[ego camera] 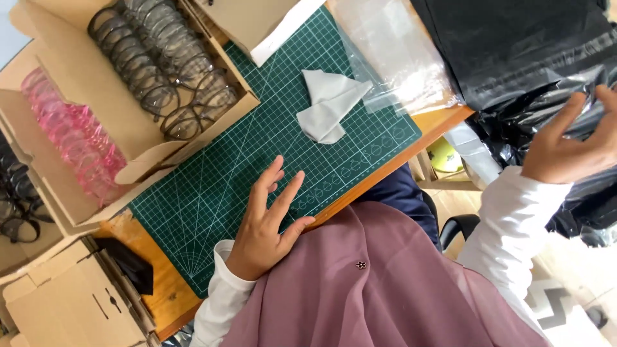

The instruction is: The person unpacks a pair of black-framed glasses from a black plastic bag, wipes the lenses and frame with a white cloth, and then places the glasses into a clear plastic bag. The person then wraps the bagged glasses in bubble wrap.

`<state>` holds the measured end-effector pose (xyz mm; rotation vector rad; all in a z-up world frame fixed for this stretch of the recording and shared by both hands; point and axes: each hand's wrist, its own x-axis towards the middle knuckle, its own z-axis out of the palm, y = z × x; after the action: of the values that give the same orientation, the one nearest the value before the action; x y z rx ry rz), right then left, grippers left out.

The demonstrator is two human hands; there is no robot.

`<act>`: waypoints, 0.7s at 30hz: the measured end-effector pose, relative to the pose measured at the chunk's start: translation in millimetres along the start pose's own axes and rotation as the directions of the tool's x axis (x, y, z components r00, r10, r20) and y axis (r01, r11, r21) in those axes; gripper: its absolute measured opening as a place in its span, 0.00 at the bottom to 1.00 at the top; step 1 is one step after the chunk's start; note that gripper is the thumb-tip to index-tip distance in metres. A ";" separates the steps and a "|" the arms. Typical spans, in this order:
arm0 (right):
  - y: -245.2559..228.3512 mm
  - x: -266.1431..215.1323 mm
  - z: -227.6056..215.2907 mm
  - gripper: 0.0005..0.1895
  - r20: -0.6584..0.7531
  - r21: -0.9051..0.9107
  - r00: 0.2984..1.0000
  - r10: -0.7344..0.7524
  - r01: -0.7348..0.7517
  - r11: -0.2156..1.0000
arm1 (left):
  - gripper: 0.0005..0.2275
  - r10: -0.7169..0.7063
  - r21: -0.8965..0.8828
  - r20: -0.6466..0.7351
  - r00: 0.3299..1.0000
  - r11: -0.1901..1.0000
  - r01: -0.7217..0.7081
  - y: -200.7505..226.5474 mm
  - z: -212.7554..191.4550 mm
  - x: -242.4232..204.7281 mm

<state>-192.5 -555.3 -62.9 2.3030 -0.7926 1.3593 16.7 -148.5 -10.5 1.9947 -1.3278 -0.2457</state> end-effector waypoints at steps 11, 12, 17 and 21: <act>-169.8 79.0 -19.6 0.07 -0.024 0.800 0.995 -0.100 0.079 0.595 | 0.29 0.030 0.222 -0.039 0.999 0.975 -0.021 6.5 -42.2 -32.2; -185.5 86.3 -24.2 0.09 -0.016 0.846 0.983 -0.182 0.111 0.522 | 0.32 0.068 0.271 -0.038 0.997 0.961 -0.056 1.1 -43.5 -36.7; -242.0 130.2 -30.8 0.11 -0.153 0.908 0.768 -0.621 0.357 0.218 | 0.27 0.126 0.377 -0.072 0.989 0.922 -0.090 -34.4 -39.2 -36.7; -324.1 169.9 -45.2 0.11 -0.300 0.838 0.482 -0.823 0.546 0.014 | 0.22 0.196 0.361 -0.140 0.970 0.923 -0.135 -84.7 -9.5 -30.9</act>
<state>43.7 -325.6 102.6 2.8658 1.4005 0.9279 69.2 -99.3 -65.7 2.1154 -1.4958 0.2592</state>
